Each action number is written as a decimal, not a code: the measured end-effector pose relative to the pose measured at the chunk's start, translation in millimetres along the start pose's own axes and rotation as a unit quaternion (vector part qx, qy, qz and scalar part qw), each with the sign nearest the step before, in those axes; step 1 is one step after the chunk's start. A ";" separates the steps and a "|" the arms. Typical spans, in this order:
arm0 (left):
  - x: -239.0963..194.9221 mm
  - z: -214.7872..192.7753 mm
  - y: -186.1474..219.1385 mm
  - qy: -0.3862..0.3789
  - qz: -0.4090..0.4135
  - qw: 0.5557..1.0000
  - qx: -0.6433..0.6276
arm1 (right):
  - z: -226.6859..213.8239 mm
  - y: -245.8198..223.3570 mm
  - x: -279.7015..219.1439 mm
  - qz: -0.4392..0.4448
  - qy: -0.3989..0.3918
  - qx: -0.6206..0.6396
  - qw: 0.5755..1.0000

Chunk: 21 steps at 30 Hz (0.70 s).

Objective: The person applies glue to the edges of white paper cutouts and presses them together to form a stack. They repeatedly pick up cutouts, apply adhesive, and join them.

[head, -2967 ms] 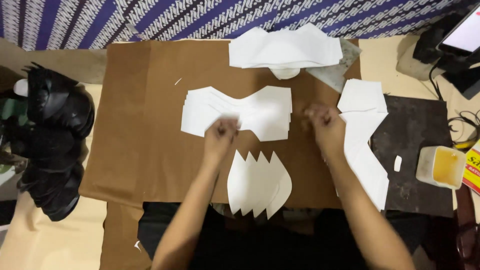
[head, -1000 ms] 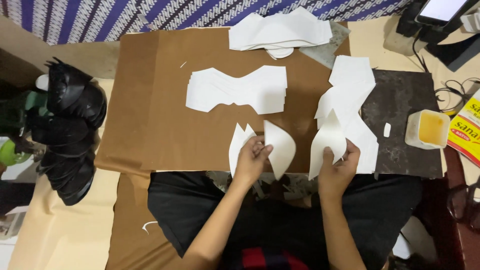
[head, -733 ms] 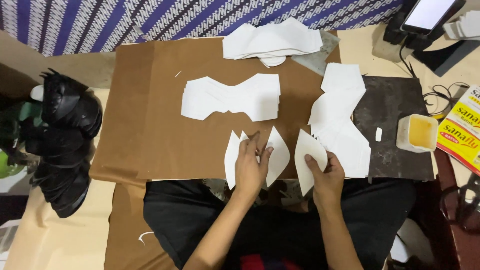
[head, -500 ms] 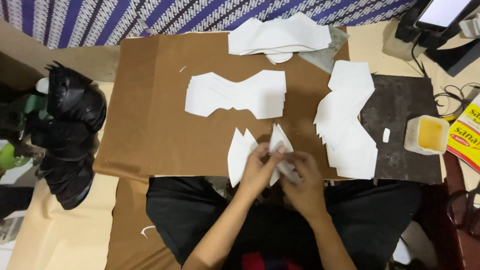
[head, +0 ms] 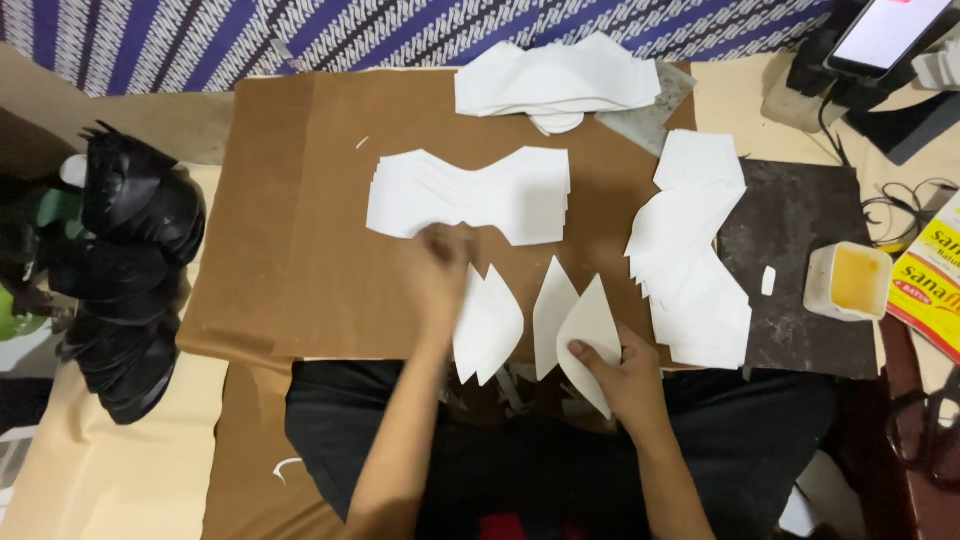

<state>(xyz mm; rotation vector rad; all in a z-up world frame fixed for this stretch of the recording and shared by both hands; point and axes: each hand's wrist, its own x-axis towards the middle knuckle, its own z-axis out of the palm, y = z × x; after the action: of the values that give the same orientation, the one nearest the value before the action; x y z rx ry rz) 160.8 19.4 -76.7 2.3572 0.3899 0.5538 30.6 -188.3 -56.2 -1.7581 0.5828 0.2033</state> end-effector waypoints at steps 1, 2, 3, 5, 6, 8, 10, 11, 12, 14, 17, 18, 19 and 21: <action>12.6 14.5 -33.0 0.001 0.003 1.000 -0.002 | -0.2 -3.7 -1.7 -0.003 0.002 0.002 1.000; 25.8 29.2 -65.6 0.061 -0.033 0.995 0.075 | -0.4 -7.5 -3.2 0.001 0.003 0.009 1.000; 37.9 43.4 -99.3 0.120 -0.069 0.979 0.151 | -0.4 -10.6 -5.8 0.006 0.003 0.016 1.000; 46.4 58.2 -125.8 0.115 -0.075 0.978 0.157 | 1.5 -8.4 -3.8 0.008 -0.002 0.011 1.000; 51.0 65.3 -139.4 0.110 -0.082 0.977 0.165 | 2.6 -7.7 -2.4 0.012 -0.007 0.006 1.000; 49.6 60.9 -133.7 0.111 -0.077 0.980 0.149 | 3.8 -11.7 -3.2 0.014 -0.012 0.009 1.000; 47.4 60.5 -130.3 0.108 -0.069 0.983 0.130 | 4.0 -15.1 -4.5 0.017 -0.013 0.012 1.000; 46.3 62.7 -129.6 0.120 -0.041 0.991 0.032 | 3.5 -16.9 -4.8 0.022 -0.011 0.014 1.000; 45.3 64.9 -129.0 0.130 -0.013 0.989 -0.068 | 3.1 -18.7 -5.1 0.027 -0.010 0.016 0.999; 44.7 42.8 -97.6 0.096 -0.027 0.976 -0.193 | -0.7 -8.7 0.0 0.010 0.000 0.023 1.000; 38.5 -12.3 -29.2 0.001 -0.041 0.928 -0.370 | -8.6 1.8 2.0 -0.005 0.003 0.023 1.000; 37.5 -33.8 -1.2 -0.058 -0.039 0.902 -0.426 | -11.9 3.5 2.6 -0.006 0.001 0.019 1.000; 33.8 -46.8 14.0 -0.059 -0.037 0.902 -0.426 | -17.2 6.4 1.0 -0.006 0.002 0.020 1.000; 25.0 -73.0 44.9 -0.165 -0.032 0.862 -0.478 | -28.5 12.9 -3.5 -0.224 -0.086 0.014 0.971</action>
<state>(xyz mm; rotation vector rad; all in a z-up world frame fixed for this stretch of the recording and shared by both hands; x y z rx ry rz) 152.7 37.1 10.4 1.4151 0.0006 0.2058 16.5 -216.4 -58.0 -1.7754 0.0543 0.0306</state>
